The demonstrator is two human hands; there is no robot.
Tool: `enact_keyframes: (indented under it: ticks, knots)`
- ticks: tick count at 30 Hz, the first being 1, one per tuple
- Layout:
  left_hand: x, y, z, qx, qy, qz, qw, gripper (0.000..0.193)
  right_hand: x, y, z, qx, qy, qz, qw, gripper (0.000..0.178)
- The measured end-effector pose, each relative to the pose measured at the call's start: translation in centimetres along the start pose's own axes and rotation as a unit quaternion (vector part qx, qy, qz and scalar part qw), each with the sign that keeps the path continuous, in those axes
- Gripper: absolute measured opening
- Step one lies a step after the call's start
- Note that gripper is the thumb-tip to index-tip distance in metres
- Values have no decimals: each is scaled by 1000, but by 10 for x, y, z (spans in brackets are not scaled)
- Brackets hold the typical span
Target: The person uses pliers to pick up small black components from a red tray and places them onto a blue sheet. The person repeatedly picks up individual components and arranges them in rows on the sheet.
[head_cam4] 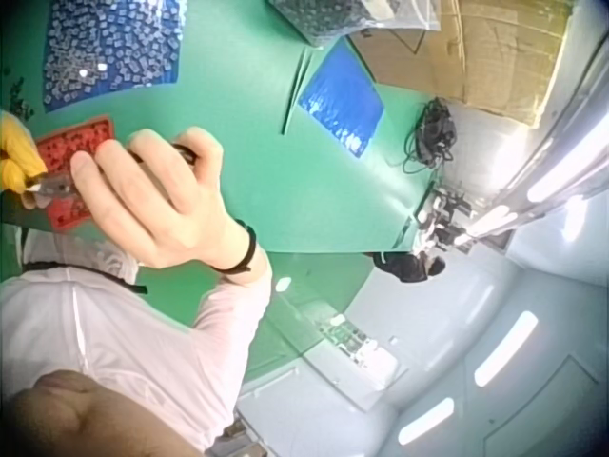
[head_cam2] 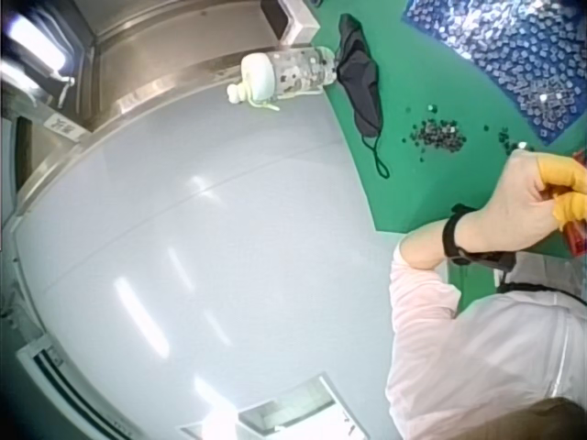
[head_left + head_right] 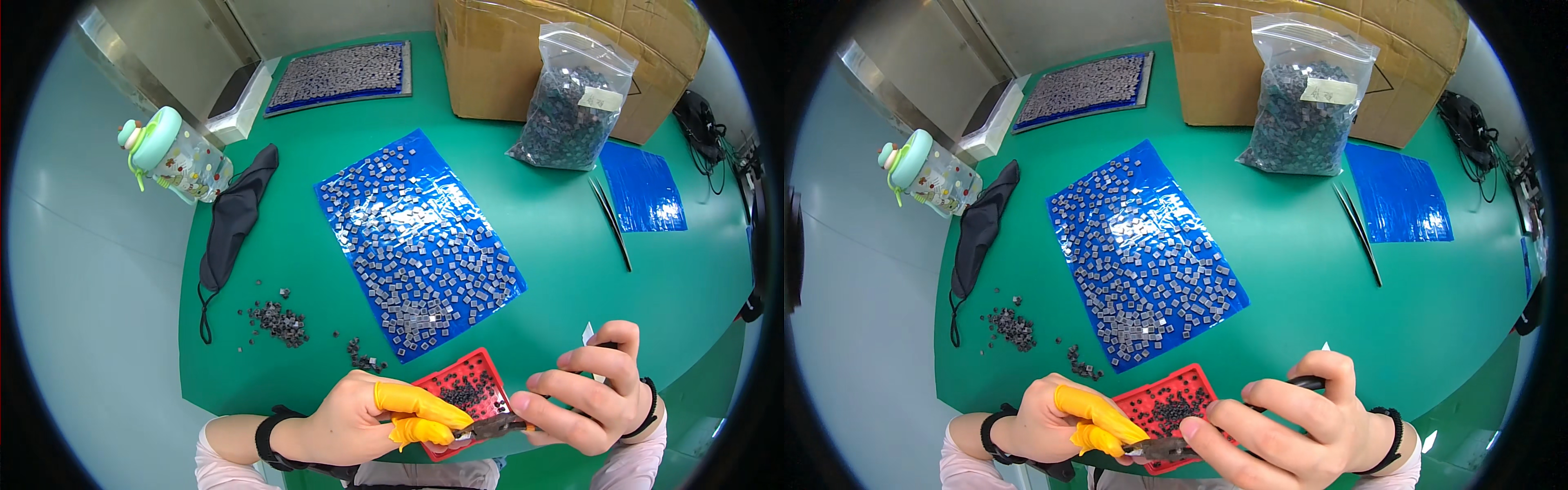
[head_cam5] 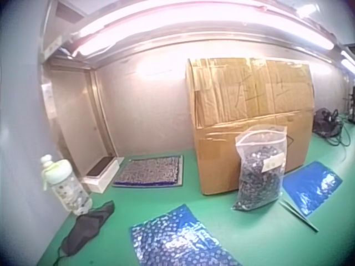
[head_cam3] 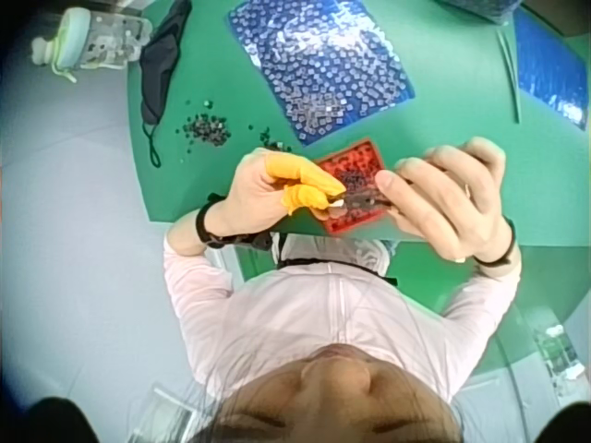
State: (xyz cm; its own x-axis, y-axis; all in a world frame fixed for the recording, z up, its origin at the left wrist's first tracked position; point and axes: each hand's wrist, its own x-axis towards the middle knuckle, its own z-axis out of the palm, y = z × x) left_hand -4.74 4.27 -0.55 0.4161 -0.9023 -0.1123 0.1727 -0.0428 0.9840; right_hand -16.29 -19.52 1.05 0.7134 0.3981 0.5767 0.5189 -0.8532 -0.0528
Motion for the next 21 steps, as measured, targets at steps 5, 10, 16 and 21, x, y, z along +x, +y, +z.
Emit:
enact_keyframes:
  ticks: [5,10,16,21]
  knots:
    - [4,5,10,-124,64,-29,990,31,2,-1,-3,-18,-17,22,999,32]
    - [0,-11,9,-162,74,49,983,37,3,-2,0,-17,-10,23,1000,33]
    - [1,-6,11,-169,103,-12,980,24,4,0,5,-14,4,14,1000,33]
    - [2,-2,12,-146,108,-36,983,22,4,0,4,-15,9,10,1000,32]
